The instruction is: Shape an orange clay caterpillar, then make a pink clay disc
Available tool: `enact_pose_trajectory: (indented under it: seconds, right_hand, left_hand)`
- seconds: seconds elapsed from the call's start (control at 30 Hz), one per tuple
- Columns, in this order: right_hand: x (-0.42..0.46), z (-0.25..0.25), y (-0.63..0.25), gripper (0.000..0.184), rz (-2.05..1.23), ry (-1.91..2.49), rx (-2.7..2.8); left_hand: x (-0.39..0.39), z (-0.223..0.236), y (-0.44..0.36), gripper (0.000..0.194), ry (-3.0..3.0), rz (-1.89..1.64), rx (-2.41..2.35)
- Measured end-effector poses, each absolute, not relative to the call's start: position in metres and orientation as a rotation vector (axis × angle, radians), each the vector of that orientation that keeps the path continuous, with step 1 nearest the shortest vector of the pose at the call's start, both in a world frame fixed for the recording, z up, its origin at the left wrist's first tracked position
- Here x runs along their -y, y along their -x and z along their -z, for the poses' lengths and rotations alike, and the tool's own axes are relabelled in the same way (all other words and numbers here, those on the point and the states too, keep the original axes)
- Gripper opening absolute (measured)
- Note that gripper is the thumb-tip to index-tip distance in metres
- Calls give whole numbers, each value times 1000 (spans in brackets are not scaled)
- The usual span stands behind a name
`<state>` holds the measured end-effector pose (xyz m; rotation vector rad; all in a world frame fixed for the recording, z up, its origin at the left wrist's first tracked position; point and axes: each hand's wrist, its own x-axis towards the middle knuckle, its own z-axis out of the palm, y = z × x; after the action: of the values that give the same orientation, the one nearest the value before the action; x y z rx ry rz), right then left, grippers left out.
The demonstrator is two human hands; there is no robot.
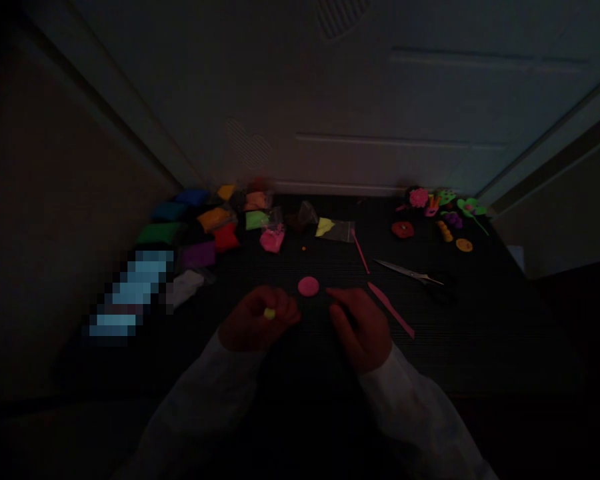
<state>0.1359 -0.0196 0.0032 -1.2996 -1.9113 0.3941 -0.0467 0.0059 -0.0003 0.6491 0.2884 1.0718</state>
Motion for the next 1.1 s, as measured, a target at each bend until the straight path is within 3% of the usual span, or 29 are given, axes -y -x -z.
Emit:
enact_pose_trajectory:
  seconds: [0.17,0.37,0.67,0.83,1.03,1.1]
  right_hand:
    - [19,-4,-136,28,-407,1294,1918]
    - [20,-4,-136,28,-414,1295,1918]
    - [19,-2,-135,27,-377,1291,1913]
    - [19,-2,-135,26,-366,1292,1908]
    - [18,-2,-136,26,-383,1295,1875]
    - [17,-2,-137,25,-396,1305,1832]
  left_hand:
    - [-6,-6,45,14,-559,-1090,-303]
    - [-8,-10,45,36,-484,-1034,-285]
    - [-9,-7,49,10,-474,-1033,-418]
    - [-12,-10,52,22,-306,-1041,-416]
    - [-13,-13,45,21,-141,-1107,-402]
    - [-9,-17,41,30,-176,-1115,-383]
